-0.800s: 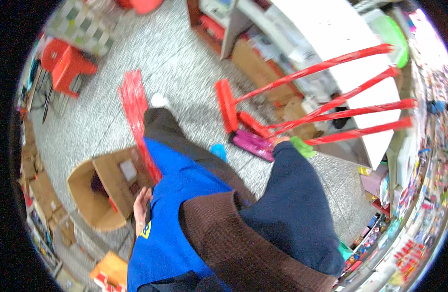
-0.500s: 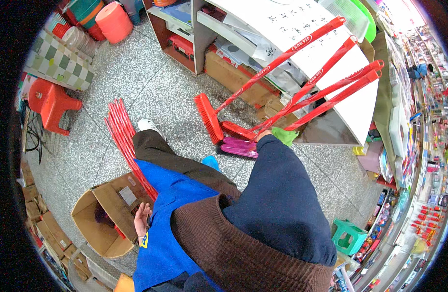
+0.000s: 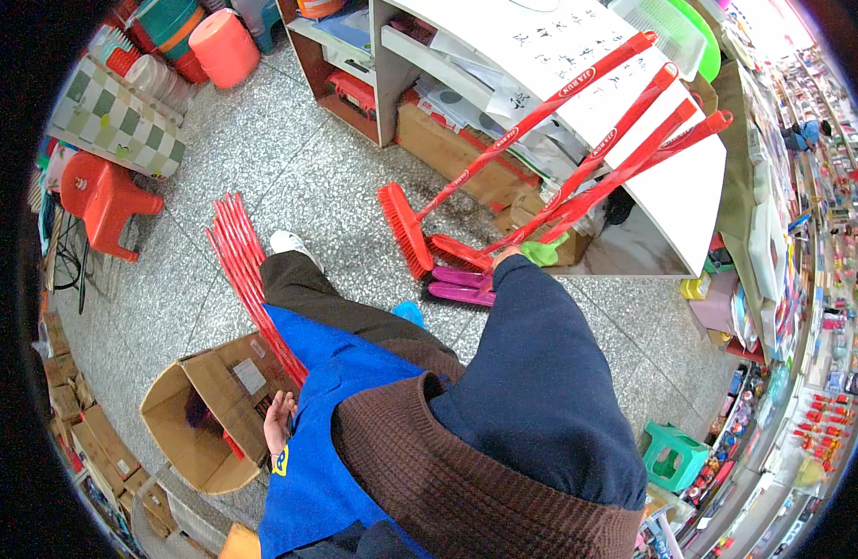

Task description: The person assembles brooms by inserting red plastic handles into red and pink broom heads. They wipe the handles with a green cloth before insertion and occasionally inspect the assembled brooms. The person handles multiple broom heads and handles throughout the clip.

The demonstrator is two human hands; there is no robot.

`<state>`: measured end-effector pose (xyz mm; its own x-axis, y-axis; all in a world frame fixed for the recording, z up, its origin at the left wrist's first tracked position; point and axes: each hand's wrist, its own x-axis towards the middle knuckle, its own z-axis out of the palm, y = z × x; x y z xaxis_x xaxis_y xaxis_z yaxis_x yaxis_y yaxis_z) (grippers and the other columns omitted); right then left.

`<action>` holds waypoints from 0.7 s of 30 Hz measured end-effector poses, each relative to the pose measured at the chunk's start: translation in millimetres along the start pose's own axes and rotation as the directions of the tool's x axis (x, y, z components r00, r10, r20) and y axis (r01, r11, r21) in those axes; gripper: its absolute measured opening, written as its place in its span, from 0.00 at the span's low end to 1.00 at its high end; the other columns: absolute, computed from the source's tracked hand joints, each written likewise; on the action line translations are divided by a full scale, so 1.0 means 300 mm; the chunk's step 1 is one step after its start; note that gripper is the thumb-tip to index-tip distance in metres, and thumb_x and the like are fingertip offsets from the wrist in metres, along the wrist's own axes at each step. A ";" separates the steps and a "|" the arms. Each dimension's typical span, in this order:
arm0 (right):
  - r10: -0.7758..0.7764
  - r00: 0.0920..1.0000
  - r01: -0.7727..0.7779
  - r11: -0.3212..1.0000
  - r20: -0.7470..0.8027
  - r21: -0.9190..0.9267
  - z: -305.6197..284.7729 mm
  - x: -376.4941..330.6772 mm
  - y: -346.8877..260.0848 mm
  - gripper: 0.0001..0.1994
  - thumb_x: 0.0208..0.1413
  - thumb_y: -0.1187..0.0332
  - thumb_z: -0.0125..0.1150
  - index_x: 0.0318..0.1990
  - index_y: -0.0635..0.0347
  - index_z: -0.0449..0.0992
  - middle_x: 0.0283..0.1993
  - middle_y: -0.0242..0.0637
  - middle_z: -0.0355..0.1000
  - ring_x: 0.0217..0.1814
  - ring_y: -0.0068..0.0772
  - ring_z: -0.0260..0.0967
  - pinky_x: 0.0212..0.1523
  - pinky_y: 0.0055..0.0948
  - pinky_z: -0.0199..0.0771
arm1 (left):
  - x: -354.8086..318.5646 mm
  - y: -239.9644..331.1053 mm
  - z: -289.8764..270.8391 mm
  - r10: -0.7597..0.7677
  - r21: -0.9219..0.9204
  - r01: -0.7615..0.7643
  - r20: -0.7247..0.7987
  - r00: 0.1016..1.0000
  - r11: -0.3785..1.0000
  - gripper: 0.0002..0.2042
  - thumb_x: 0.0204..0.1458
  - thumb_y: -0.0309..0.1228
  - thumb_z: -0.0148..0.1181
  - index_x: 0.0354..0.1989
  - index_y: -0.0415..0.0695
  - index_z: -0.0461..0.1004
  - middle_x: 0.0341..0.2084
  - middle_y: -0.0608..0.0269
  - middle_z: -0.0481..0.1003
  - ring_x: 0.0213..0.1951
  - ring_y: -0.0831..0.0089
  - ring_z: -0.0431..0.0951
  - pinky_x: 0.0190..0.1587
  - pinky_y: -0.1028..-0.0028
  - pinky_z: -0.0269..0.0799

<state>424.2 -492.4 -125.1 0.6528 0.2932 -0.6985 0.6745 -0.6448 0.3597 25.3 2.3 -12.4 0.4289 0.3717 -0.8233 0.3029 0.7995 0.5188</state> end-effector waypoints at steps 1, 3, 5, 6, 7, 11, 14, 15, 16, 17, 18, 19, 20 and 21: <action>-0.015 1.000 0.015 1.000 0.018 0.015 0.011 0.012 -0.028 0.14 0.56 0.67 0.46 0.39 0.52 0.81 0.39 0.35 0.79 0.43 0.36 0.77 0.39 0.42 0.73 | -0.002 0.001 0.008 0.002 0.015 -0.001 -0.010 1.000 1.000 0.19 0.59 0.36 0.49 0.57 0.41 0.67 0.48 0.55 0.74 0.42 0.70 0.76 0.46 0.70 0.72; 0.001 1.000 -0.002 0.999 0.032 0.036 0.042 0.018 -0.073 0.14 0.56 0.67 0.45 0.41 0.52 0.81 0.41 0.37 0.78 0.43 0.37 0.77 0.41 0.43 0.74 | -0.008 0.004 0.020 0.003 0.044 -0.001 -0.046 0.999 0.999 0.20 0.59 0.36 0.49 0.57 0.40 0.67 0.48 0.55 0.74 0.42 0.70 0.75 0.46 0.70 0.72; 0.044 0.998 -0.046 0.998 0.047 0.039 0.069 0.019 -0.101 0.15 0.56 0.67 0.45 0.41 0.53 0.81 0.41 0.39 0.78 0.44 0.38 0.76 0.43 0.43 0.74 | -0.013 0.007 0.029 0.003 0.039 -0.002 -0.015 1.000 0.999 0.19 0.59 0.36 0.49 0.57 0.40 0.67 0.47 0.55 0.75 0.41 0.70 0.75 0.46 0.71 0.73; 0.063 0.998 -0.063 0.996 0.005 0.058 0.084 0.010 -0.095 0.14 0.55 0.67 0.46 0.39 0.53 0.81 0.40 0.39 0.78 0.43 0.38 0.77 0.42 0.40 0.74 | -0.014 0.008 0.031 -0.002 0.036 0.003 -0.022 1.000 0.999 0.19 0.60 0.36 0.49 0.57 0.40 0.67 0.47 0.55 0.75 0.41 0.70 0.75 0.45 0.71 0.73; 0.085 0.996 -0.083 0.992 -0.023 0.091 0.094 0.006 -0.091 0.14 0.55 0.67 0.46 0.39 0.53 0.81 0.40 0.39 0.78 0.43 0.38 0.77 0.42 0.41 0.74 | -0.015 0.008 0.030 0.002 0.031 -0.001 -0.011 1.000 1.000 0.19 0.59 0.36 0.49 0.56 0.40 0.67 0.46 0.55 0.75 0.41 0.70 0.75 0.45 0.71 0.73; 0.040 0.999 -0.040 0.997 -0.009 0.059 0.109 -0.019 -0.029 0.13 0.55 0.67 0.46 0.36 0.53 0.81 0.38 0.36 0.79 0.42 0.36 0.77 0.39 0.46 0.72 | -0.012 0.003 0.024 -0.014 0.004 0.014 -0.003 1.000 1.000 0.19 0.59 0.35 0.51 0.55 0.38 0.68 0.44 0.54 0.76 0.41 0.70 0.75 0.45 0.70 0.73; -0.008 0.999 0.011 0.998 -0.049 0.058 0.093 -0.022 0.010 0.13 0.55 0.67 0.46 0.36 0.52 0.81 0.38 0.35 0.79 0.42 0.36 0.77 0.38 0.44 0.72 | -0.018 -0.003 0.023 0.023 0.029 -0.023 0.024 0.999 0.999 0.19 0.58 0.36 0.52 0.54 0.37 0.68 0.43 0.53 0.76 0.41 0.69 0.75 0.44 0.70 0.72; -0.026 0.995 0.032 0.998 -0.093 0.061 0.083 -0.019 0.023 0.13 0.55 0.67 0.46 0.37 0.52 0.81 0.38 0.35 0.79 0.41 0.37 0.77 0.38 0.43 0.72 | -0.019 -0.004 0.029 0.050 0.057 -0.051 0.021 0.999 0.997 0.19 0.58 0.36 0.52 0.54 0.37 0.68 0.43 0.53 0.76 0.41 0.69 0.75 0.44 0.69 0.72; -0.015 0.996 0.016 1.000 -0.085 0.007 0.075 -0.016 0.027 0.13 0.54 0.67 0.46 0.37 0.52 0.81 0.38 0.36 0.79 0.41 0.37 0.77 0.39 0.43 0.73 | -0.026 -0.005 0.032 0.061 0.004 -0.062 0.046 0.997 0.998 0.18 0.58 0.35 0.52 0.53 0.37 0.68 0.42 0.53 0.76 0.41 0.68 0.75 0.44 0.69 0.72; 0.004 0.997 -0.007 0.999 -0.072 -0.044 0.064 -0.009 0.037 0.13 0.54 0.66 0.47 0.38 0.52 0.81 0.39 0.36 0.79 0.41 0.37 0.77 0.39 0.43 0.74 | -0.028 -0.006 0.040 0.051 -0.024 -0.051 0.021 0.998 0.998 0.18 0.58 0.35 0.52 0.53 0.36 0.68 0.42 0.53 0.76 0.40 0.68 0.75 0.43 0.69 0.72; 0.012 0.997 -0.012 1.000 -0.072 0.000 0.056 -0.003 0.045 0.13 0.54 0.66 0.47 0.38 0.52 0.81 0.39 0.37 0.79 0.41 0.37 0.77 0.40 0.42 0.74 | -0.033 -0.005 0.044 0.055 -0.022 -0.055 0.009 0.998 0.998 0.18 0.58 0.35 0.52 0.52 0.36 0.69 0.41 0.53 0.76 0.40 0.68 0.75 0.43 0.69 0.73; 0.017 0.998 -0.014 0.999 -0.065 0.045 0.049 0.000 0.054 0.13 0.54 0.66 0.47 0.38 0.52 0.81 0.39 0.37 0.79 0.41 0.37 0.77 0.40 0.42 0.75 | -0.036 -0.005 0.050 0.064 -0.006 -0.064 -0.003 0.998 0.998 0.17 0.57 0.35 0.53 0.51 0.37 0.69 0.41 0.53 0.76 0.39 0.67 0.76 0.42 0.69 0.73; -0.007 0.999 0.012 0.996 -0.049 0.093 0.045 0.001 0.058 0.13 0.54 0.66 0.47 0.38 0.52 0.81 0.39 0.38 0.78 0.41 0.37 0.77 0.40 0.41 0.75 | -0.037 -0.006 0.053 0.053 -0.020 -0.053 -0.009 0.999 0.998 0.17 0.57 0.34 0.53 0.51 0.37 0.70 0.41 0.53 0.76 0.39 0.67 0.76 0.42 0.69 0.73; 0.002 0.999 0.002 0.995 -0.040 0.097 0.041 0.003 0.063 0.13 0.54 0.66 0.48 0.37 0.52 0.81 0.39 0.38 0.78 0.41 0.37 0.77 0.40 0.41 0.76 | -0.040 -0.007 0.053 0.053 -0.025 -0.053 -0.013 0.999 0.998 0.16 0.57 0.34 0.53 0.50 0.37 0.70 0.41 0.53 0.77 0.39 0.67 0.76 0.42 0.69 0.73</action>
<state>433.3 -513.1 -126.4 0.6676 0.3196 -0.6724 0.6387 -0.7100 0.2967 33.0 -11.4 -0.1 0.4333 0.4197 -0.7976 0.2582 0.7901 0.5560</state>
